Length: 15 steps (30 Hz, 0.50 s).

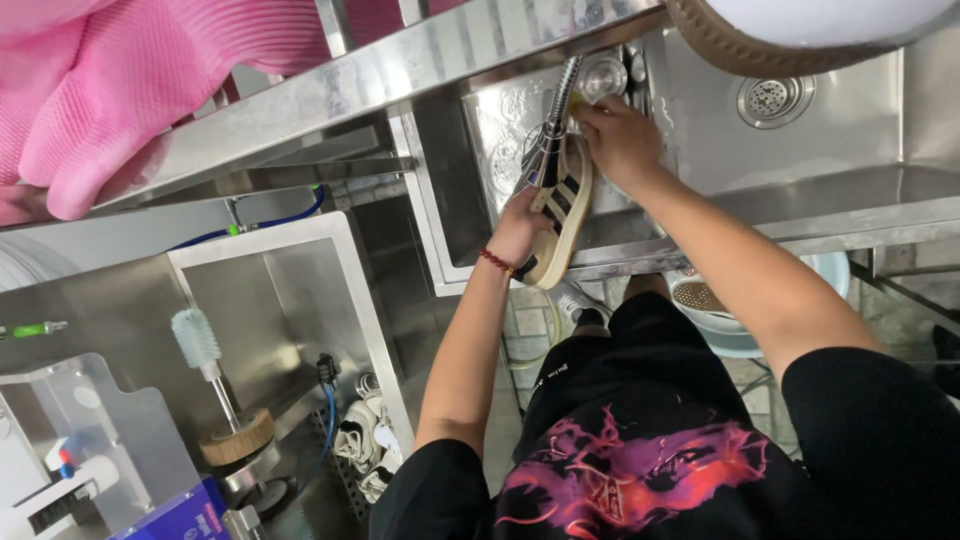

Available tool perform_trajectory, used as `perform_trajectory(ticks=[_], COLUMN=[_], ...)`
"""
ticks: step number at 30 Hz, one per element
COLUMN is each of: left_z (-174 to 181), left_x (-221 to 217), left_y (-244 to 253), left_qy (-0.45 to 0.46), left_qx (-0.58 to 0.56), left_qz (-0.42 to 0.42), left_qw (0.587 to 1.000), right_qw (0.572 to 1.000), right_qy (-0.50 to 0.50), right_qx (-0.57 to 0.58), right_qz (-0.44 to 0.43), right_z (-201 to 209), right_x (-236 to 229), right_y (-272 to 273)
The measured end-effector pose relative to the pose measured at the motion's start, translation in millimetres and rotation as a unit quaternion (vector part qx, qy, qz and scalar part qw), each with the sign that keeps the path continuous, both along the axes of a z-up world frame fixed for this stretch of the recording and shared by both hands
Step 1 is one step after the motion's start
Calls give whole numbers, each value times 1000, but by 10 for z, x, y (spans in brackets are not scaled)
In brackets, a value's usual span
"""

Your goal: The person scrubs a beige sneaker with a yellow brush under running water in a stainless steel sink, repeatedly rinsing and rotating the shoe to clean different areas. The person continues scrubbing the upper, sides, and sole of the shoe throughout the clip.

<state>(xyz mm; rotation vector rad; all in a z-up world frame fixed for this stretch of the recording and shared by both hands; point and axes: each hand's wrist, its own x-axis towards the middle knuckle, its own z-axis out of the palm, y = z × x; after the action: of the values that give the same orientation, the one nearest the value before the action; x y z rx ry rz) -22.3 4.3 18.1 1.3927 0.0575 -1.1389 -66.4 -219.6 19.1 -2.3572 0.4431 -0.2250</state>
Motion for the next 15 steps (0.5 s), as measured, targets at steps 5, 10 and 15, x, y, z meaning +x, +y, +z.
perform_trajectory(ticks=[5,10,15], left_z=[-167,-251,-202], left_x=[105,87,101], left_y=[-49,7,-50], left_qy=[25,7,4], left_qx=[-2,22,27], left_qz=[51,45,81], left_qw=[998,999,996], right_qw=[997,996,997], right_qy=[-44,-41,19], right_qx=[58,77,71], right_qz=[-30,-3,-24], right_z=[289,-36,19], right_x=[-401,-110,76], right_y=[420,483,316])
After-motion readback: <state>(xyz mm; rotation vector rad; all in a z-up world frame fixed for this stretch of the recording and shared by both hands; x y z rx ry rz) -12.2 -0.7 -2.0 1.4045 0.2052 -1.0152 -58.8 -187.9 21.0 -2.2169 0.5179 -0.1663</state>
